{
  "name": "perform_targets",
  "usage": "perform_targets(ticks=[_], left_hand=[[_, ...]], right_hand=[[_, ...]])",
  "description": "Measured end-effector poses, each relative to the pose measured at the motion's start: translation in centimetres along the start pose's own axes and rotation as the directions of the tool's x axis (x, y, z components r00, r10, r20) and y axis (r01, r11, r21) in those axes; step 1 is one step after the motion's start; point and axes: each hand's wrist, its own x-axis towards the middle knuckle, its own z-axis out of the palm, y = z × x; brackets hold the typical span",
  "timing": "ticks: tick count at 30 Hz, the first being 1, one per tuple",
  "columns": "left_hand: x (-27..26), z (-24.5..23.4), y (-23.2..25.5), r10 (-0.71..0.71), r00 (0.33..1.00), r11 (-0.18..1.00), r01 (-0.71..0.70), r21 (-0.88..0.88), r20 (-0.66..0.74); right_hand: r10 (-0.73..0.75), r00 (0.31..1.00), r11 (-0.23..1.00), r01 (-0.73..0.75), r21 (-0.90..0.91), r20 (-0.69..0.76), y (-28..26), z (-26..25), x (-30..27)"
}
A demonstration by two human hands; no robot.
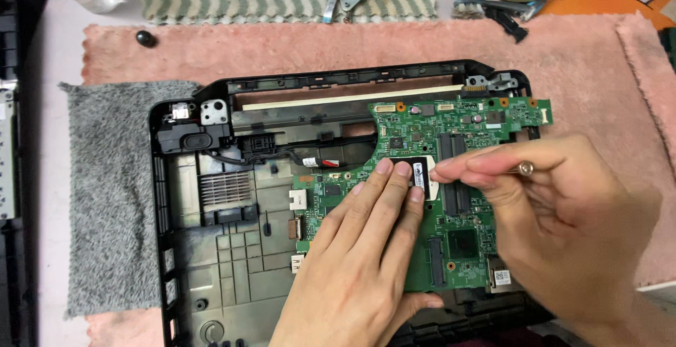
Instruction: The person works on a disassembled laptop motherboard, using a screwdriver to remove screws and detach a cooling fan. They then lift the motherboard out of the chassis, flip it over, and continue to manipulate components and ribbon cables.
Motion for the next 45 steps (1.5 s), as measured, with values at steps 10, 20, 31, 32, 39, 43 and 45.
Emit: perform_targets(ticks=[10,20,31,32,39,43,45], left_hand=[[-0.3,0.5,0.3,-0.018,1.0,0.992,0.017,0.128,0.01],[-0.3,0.1,-1.3,0.073,0.997,0.997,-0.073,0.024,-0.025],[-1.4,-1.7,-1.8,-0.145,0.955,0.987,0.158,0.027,-0.259],[-1.6,-2.5,-1.8,-0.233,0.929,0.963,0.262,0.066,-0.288],[-4.0,-4.3,-1.7,-0.578,0.675,0.793,0.596,-0.122,-0.459],[-4.9,-5.0,-2.6,-0.603,0.631,0.771,0.617,-0.155,-0.489],[-4.6,-5.2,-3.0,-0.896,0.385,0.442,0.729,-0.523,-0.22]], right_hand=[[0.264,0.929,0.961,-0.275,-0.009,-0.259,-2.7,3.2,-1.7],[0.224,0.96,0.92,-0.153,0.361,-0.165,-0.6,0.5,-0.5],[0.363,0.89,0.912,-0.278,0.302,-0.277,14.3,-5.5,-1.7],[0.328,0.897,0.944,-0.3,0.139,-0.295,15.3,-5.6,-2.0],[-0.034,0.975,0.947,-0.039,-0.318,-0.221,21.7,-10.7,-2.1],[-0.186,0.982,0.834,0.141,-0.534,-0.031,29.1,-15.6,1.3],[0.072,0.978,0.683,0.096,-0.724,0.198,28.6,-16.9,4.6]])
